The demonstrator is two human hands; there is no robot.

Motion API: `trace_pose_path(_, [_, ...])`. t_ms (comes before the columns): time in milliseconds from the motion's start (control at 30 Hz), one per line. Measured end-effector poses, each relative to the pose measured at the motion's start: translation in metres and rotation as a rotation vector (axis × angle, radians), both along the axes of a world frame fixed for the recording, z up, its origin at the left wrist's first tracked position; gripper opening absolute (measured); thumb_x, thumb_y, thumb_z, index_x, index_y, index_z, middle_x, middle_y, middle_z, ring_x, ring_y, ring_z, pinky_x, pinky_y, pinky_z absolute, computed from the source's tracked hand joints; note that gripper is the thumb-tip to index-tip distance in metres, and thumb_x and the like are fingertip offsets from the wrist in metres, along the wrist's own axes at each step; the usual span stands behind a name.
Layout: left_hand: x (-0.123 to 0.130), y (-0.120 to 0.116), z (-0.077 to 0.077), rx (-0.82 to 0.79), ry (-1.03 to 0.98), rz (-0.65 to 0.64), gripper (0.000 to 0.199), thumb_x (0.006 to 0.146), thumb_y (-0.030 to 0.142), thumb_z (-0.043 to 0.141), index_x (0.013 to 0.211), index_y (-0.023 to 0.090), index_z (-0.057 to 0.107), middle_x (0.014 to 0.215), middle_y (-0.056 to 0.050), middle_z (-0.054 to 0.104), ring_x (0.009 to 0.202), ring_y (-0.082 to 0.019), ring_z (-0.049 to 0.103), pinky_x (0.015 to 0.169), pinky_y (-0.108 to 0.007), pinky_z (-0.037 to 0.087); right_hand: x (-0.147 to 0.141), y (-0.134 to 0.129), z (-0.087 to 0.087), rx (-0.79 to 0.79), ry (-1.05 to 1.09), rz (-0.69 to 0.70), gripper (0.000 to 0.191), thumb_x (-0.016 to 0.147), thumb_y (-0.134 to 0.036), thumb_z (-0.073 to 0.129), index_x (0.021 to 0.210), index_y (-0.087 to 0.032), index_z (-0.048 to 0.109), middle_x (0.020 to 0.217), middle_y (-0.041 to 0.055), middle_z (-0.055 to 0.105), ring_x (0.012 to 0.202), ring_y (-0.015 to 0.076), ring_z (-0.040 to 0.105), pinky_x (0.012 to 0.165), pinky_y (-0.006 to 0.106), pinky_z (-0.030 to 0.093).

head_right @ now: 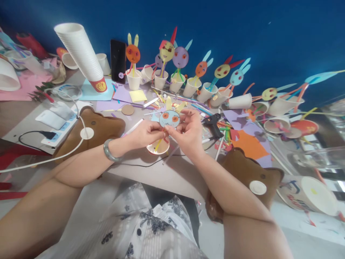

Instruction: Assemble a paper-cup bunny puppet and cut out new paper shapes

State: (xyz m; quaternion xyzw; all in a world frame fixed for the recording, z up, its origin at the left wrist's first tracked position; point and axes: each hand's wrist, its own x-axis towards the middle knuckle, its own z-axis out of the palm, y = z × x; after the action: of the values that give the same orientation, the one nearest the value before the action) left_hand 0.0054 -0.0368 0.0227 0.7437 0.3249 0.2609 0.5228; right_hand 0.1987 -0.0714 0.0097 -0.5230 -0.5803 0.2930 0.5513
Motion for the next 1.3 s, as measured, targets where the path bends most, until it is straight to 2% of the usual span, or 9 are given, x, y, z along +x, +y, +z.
trace_pose_path(133, [0.0, -0.001, 0.002, -0.045, -0.022, 0.007, 0.021, 0.093, 0.025, 0.064, 0.081, 0.013, 0.078, 0.07, -0.001, 0.071, 0.066, -0.01, 0.057, 0.063, -0.022, 0.043, 0.0, 0.001, -0.003, -0.014, 0.013, 0.012, 0.073, 0.067, -0.049, 0.099, 0.116, -0.029, 0.049, 0.099, -0.001, 0.073, 0.051, 0.0101, 0.057, 0.045, 0.026, 0.05])
trace_pose_path(233, [0.001, -0.001, 0.001, -0.077, -0.058, 0.015, 0.022, 0.093, 0.027, 0.067, 0.079, 0.013, 0.077, 0.072, -0.002, 0.072, 0.069, -0.011, 0.06, 0.066, -0.022, 0.046, 0.002, 0.002, -0.005, -0.017, 0.046, 0.027, 0.071, 0.069, -0.053, 0.096, 0.117, -0.03, 0.049, 0.099, -0.0003, 0.073, 0.058, 0.0131, 0.063, 0.049, 0.028, 0.054])
trace_pose_path(400, [0.002, 0.0, -0.004, -0.128, -0.11, -0.004, 0.023, 0.094, 0.029, 0.067, 0.08, 0.013, 0.077, 0.078, -0.004, 0.075, 0.074, -0.012, 0.065, 0.07, -0.022, 0.051, 0.005, 0.005, -0.01, 0.003, 0.14, 0.052, 0.054, 0.079, -0.054, 0.083, 0.118, -0.03, 0.054, 0.095, 0.0011, 0.07, 0.062, 0.0166, 0.065, 0.053, 0.031, 0.053])
trace_pose_path(533, [0.002, 0.0, -0.005, -0.104, -0.103, 0.007, 0.023, 0.093, 0.028, 0.067, 0.08, 0.013, 0.078, 0.08, -0.004, 0.075, 0.076, -0.013, 0.065, 0.07, -0.022, 0.05, 0.004, 0.004, -0.011, -0.023, 0.109, 0.073, 0.049, 0.077, -0.048, 0.084, 0.111, -0.028, 0.056, 0.096, 0.0005, 0.071, 0.062, 0.0147, 0.063, 0.054, 0.03, 0.053])
trace_pose_path(700, [0.002, 0.001, -0.006, -0.084, -0.093, 0.009, 0.029, 0.093, 0.037, 0.071, 0.078, 0.012, 0.076, 0.073, -0.002, 0.071, 0.069, -0.011, 0.058, 0.064, -0.022, 0.045, -0.002, 0.001, -0.01, -0.058, 0.095, 0.097, 0.049, 0.073, -0.05, 0.088, 0.105, -0.027, 0.058, 0.095, 0.0008, 0.075, 0.069, 0.0168, 0.069, 0.06, 0.03, 0.059])
trace_pose_path(900, [0.002, 0.002, -0.006, -0.041, -0.066, 0.008, 0.029, 0.094, 0.036, 0.069, 0.078, 0.013, 0.076, 0.075, -0.003, 0.073, 0.07, -0.011, 0.059, 0.065, -0.022, 0.045, -0.004, 0.001, -0.008, -0.08, 0.074, 0.089, 0.05, 0.071, -0.05, 0.09, 0.103, -0.027, 0.059, 0.09, 0.0002, 0.076, 0.071, 0.0189, 0.072, 0.063, 0.033, 0.063])
trace_pose_path(1100, [0.001, 0.002, -0.006, -0.028, -0.076, 0.001, 0.028, 0.093, 0.036, 0.071, 0.077, 0.014, 0.077, 0.074, -0.003, 0.074, 0.068, -0.011, 0.059, 0.064, -0.022, 0.045, -0.003, 0.004, -0.009, -0.085, 0.051, 0.084, 0.05, 0.072, -0.044, 0.088, 0.107, -0.027, 0.055, 0.093, -0.0002, 0.074, 0.069, 0.0177, 0.07, 0.059, 0.031, 0.06])
trace_pose_path(1300, [0.001, 0.002, -0.003, -0.043, -0.073, 0.007, 0.025, 0.094, 0.03, 0.069, 0.077, 0.014, 0.079, 0.075, -0.004, 0.075, 0.068, -0.011, 0.061, 0.066, -0.022, 0.047, -0.001, 0.005, -0.01, -0.091, 0.082, 0.097, 0.057, 0.07, -0.049, 0.091, 0.107, -0.028, 0.054, 0.094, -0.0002, 0.073, 0.072, 0.0176, 0.071, 0.063, 0.031, 0.061])
